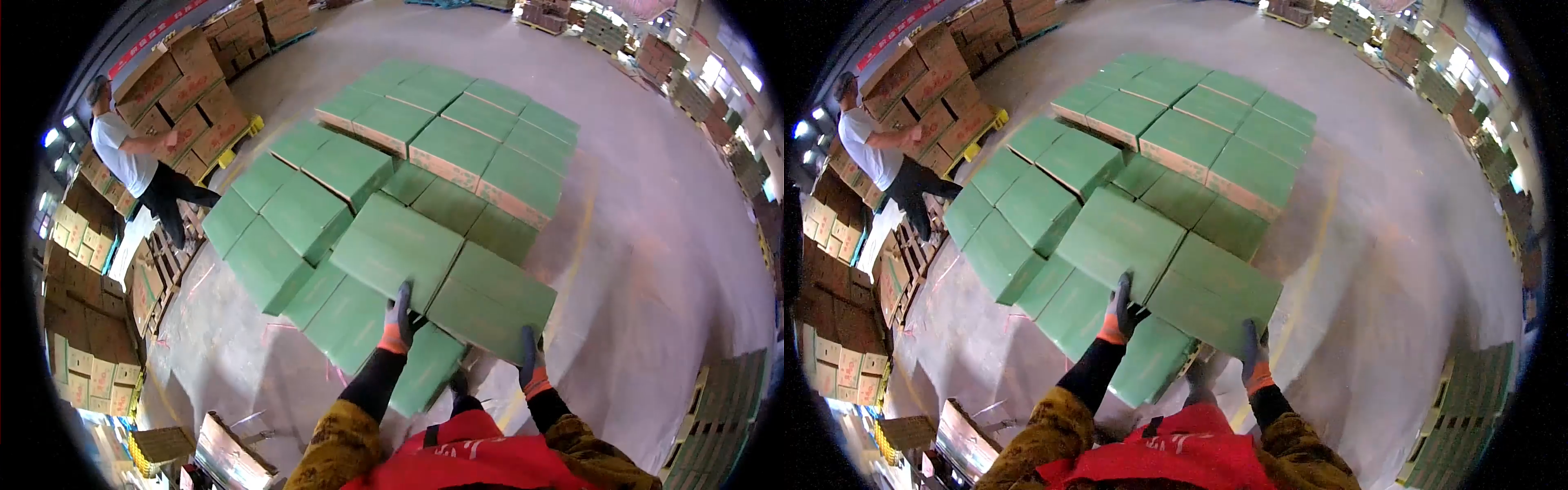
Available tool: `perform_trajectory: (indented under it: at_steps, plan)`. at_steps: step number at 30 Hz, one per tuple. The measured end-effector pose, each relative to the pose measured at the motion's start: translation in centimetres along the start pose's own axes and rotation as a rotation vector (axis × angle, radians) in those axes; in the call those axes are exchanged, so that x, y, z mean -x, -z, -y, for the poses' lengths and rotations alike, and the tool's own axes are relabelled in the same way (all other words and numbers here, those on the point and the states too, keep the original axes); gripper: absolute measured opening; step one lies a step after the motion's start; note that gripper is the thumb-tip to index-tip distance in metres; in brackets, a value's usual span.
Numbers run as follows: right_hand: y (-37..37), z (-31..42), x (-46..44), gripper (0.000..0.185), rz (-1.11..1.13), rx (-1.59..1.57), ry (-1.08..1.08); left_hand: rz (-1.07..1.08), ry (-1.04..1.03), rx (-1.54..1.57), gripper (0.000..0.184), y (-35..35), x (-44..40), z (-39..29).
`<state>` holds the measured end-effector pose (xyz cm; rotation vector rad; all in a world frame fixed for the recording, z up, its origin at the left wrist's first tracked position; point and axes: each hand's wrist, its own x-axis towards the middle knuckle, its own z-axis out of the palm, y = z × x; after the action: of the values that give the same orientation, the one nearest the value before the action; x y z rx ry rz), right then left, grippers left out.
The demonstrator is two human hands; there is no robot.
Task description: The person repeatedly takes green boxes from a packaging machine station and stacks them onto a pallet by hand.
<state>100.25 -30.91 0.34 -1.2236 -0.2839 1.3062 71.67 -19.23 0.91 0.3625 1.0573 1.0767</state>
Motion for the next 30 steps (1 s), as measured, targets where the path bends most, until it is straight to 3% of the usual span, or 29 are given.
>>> perform_trajectory:
  at_steps: [4,8,9,11,14,16,19,21,24,27,28,29,30]
  plan:
    - [0.0,1.2,-8.0,0.058,0.006,-0.016,0.045,0.015,0.057,0.048,0.064,-3.4,-10.1,0.6]
    - [-1.3,0.5,-12.3,0.056,0.004,0.112,0.103,-0.079,0.035,-0.064,0.075,-4.7,-14.6,-0.7]
    - [-2.1,0.2,-12.9,0.057,0.027,0.018,0.11,-0.111,0.068,-0.102,0.074,-4.7,-15.7,-1.2]
    - [-3.2,0.4,-13.4,0.057,-0.016,-0.038,0.029,-0.175,0.143,-0.174,0.074,-4.8,-16.9,-2.3]
    - [-6.4,3.1,-12.4,0.059,-0.015,-0.113,-0.128,-0.436,0.188,-0.487,0.075,-5.5,-17.0,-3.9]
    - [-6.9,2.9,-13.0,0.059,0.033,-0.091,-0.138,-0.462,0.145,-0.439,0.076,-5.1,-16.6,-3.3]
    - [-8.4,4.2,-12.7,0.06,0.107,-0.02,-0.159,-0.444,0.105,-0.302,0.081,-3.7,-13.7,-0.4]
    - [-7.5,2.7,-13.9,0.061,0.156,0.092,-0.049,-0.396,0.081,-0.236,0.067,-2.7,-9.7,1.1]
    - [2.5,-5.8,-20.7,0.062,0.306,0.297,0.13,-0.364,0.058,-0.047,0.052,1.0,-2.1,3.4]
    - [5.8,-5.1,-21.9,0.06,0.082,0.369,0.289,-0.471,0.03,0.043,0.042,8.4,7.5,4.8]
    - [3.3,-2.1,-19.6,0.059,0.026,0.316,0.315,-0.529,0.009,0.077,0.041,11.4,11.1,5.2]
    - [0.5,0.0,-16.0,0.054,-0.045,0.662,0.542,-0.631,0.006,0.101,0.04,14.8,14.6,5.9]
    - [-5.5,3.2,-10.8,0.056,0.034,0.118,0.389,-0.737,0.003,0.131,0.04,18.3,18.0,6.6]
